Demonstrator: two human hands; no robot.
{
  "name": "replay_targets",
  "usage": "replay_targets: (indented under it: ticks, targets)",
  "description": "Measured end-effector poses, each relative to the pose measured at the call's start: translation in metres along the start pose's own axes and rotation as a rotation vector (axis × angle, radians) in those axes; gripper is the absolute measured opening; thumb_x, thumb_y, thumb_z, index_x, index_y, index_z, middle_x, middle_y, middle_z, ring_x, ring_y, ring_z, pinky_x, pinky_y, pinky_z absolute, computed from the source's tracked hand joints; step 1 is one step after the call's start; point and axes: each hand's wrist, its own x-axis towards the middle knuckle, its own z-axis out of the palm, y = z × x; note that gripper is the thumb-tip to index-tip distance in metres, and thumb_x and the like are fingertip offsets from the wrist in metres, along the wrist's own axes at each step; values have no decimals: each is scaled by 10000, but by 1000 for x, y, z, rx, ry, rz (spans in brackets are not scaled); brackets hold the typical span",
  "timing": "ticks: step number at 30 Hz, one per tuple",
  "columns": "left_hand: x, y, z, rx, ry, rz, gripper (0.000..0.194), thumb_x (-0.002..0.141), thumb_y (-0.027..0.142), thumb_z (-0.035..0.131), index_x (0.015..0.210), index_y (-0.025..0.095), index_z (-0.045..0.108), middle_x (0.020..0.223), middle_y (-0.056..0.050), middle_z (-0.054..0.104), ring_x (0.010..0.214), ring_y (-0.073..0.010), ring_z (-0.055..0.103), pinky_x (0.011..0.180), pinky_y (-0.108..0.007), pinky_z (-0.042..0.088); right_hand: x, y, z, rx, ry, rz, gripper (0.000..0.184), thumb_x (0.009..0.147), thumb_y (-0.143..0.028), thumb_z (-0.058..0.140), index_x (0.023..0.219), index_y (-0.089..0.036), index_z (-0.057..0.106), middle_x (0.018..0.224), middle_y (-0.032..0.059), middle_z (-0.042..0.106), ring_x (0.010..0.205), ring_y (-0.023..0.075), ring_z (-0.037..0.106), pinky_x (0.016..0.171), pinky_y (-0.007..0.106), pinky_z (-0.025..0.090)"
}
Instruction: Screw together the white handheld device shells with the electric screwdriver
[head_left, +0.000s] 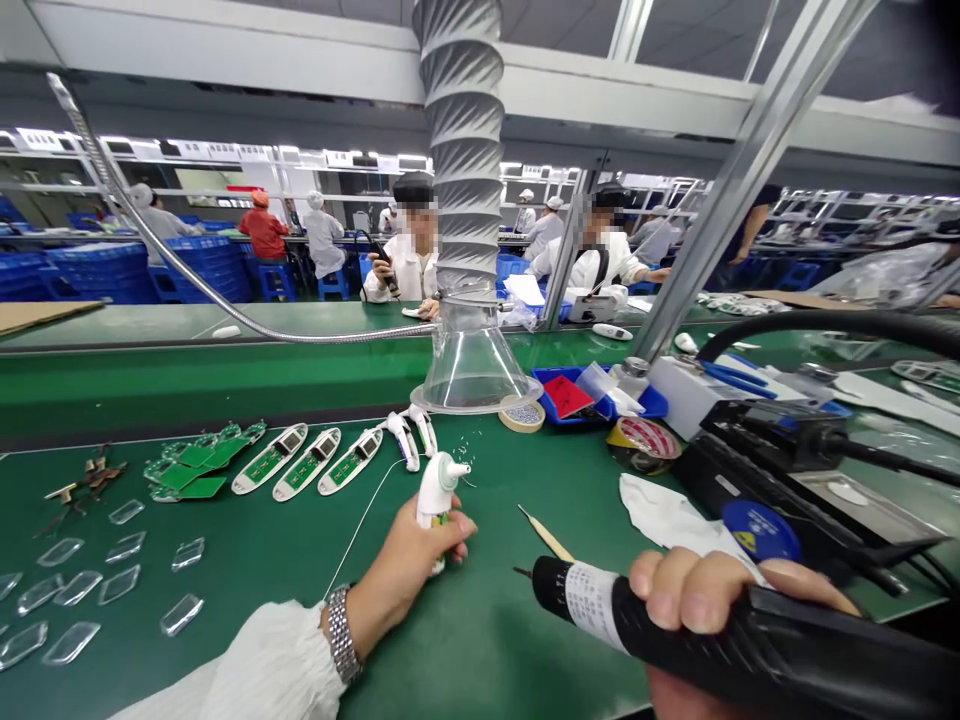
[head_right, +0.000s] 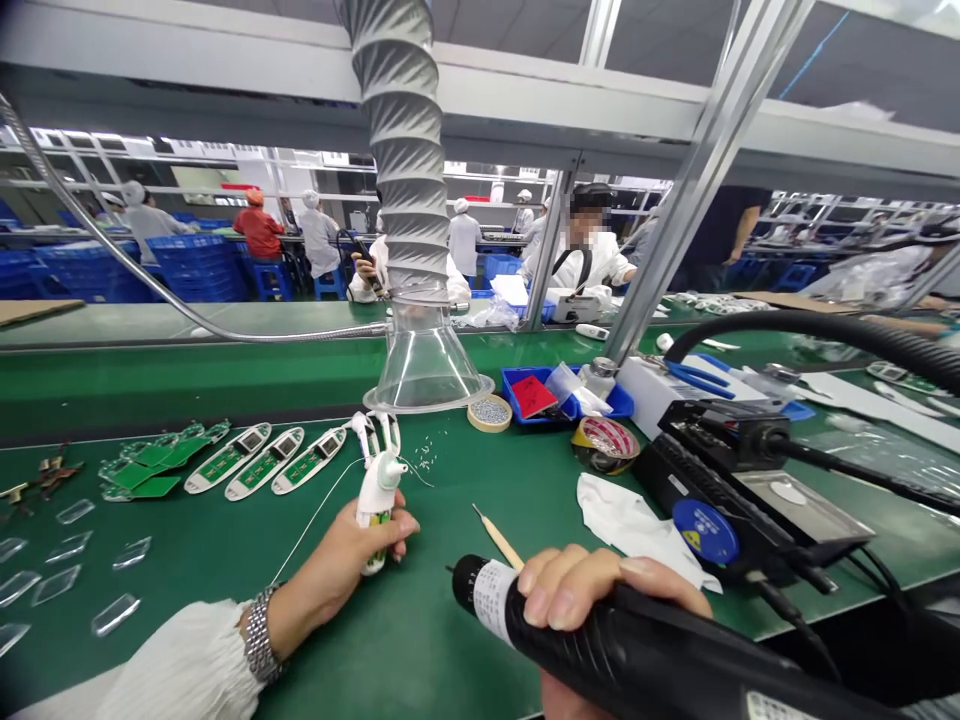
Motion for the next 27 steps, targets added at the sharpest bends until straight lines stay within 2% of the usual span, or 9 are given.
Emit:
replay_targets:
  ticks: [3, 8, 11, 13, 17, 20, 23, 25, 27]
  targets:
    - [13, 9, -5, 90, 112, 121, 359, 606, 236, 748, 896, 127, 567, 781, -25, 615, 575, -101, 546, 576, -229, 456, 9, 0, -14, -131, -118, -60, 285, 766, -481, 599, 959, -284, 526, 648, -18, 547, 593, 163, 519, 677, 354, 488]
    - [10, 12, -11, 56, 126, 139, 338, 707, 339, 684, 955, 145, 561, 619, 41, 522, 521, -73, 485, 516, -184, 398, 22, 5, -38, -399, -558, -163, 251, 742, -308, 655, 921, -284, 480, 742, -8, 589, 752, 188, 574, 813, 398, 483]
    - [2, 11, -12, -53, 103, 62, 272, 734, 354, 655, 884, 159, 541, 575, 51, 493, 469, -78, 453, 466, -196, 381, 23, 14, -53, -622, -624, -287, 91, 791, -347, 573, 766, -277, 520, 796, 17, 609, 872, 227, 568, 859, 459, 426]
    - [-5, 10, -12, -156, 140, -36, 221, 738, 325, 650, 830, 157, 540, 615, 24, 534, 505, -94, 491, 491, -212, 417, 23, 20, -69, -851, -670, -347, 150, 836, -358, 493, 748, -285, 590, 914, 45, 620, 966, 253, 544, 833, 467, 417]
    - [-23, 11, -15, -250, 211, -224, 207, 739, 259, 653, 900, 143, 594, 725, -12, 595, 631, -110, 560, 577, -195, 458, 37, 28, -119, -1161, -922, -394, 321, 905, -265, 337, 954, -333, 647, 1114, 57, 594, 1017, 226, 558, 737, 386, 497]
    - [-39, 12, -16, -272, 149, -257, 296, 701, 189, 701, 974, 156, 591, 798, -26, 630, 715, -125, 590, 657, -198, 474, 56, 27, -148, -1337, -1183, -618, 388, 883, -170, 333, 1118, -337, 593, 1167, 43, 590, 1029, 211, 580, 714, 334, 542]
    - [-50, 11, -9, -339, 138, -283, 296, 689, 191, 725, 946, 143, 588, 821, -64, 651, 762, -170, 621, 702, -251, 494, 59, 20, -141, -1367, -1113, -753, 364, 853, -180, 390, 1147, -272, 584, 1129, 78, 605, 980, 234, 605, 690, 349, 565]
    - [-56, 8, 2, -426, 147, -299, 266, 675, 219, 744, 874, 128, 593, 847, -97, 660, 798, -200, 633, 720, -274, 505, 45, 16, -112, -1299, -954, -680, 314, 847, -249, 472, 1141, -227, 579, 1104, 104, 607, 975, 242, 603, 735, 365, 562]
    - [-60, 4, 14, -532, 103, -335, 285, 643, 272, 771, 810, 120, 596, 824, -109, 665, 776, -204, 635, 701, -272, 515, 20, 17, -72, -1086, -955, -730, 365, 805, -367, 569, 1133, -208, 570, 1077, 105, 624, 975, 230, 604, 739, 309, 562]
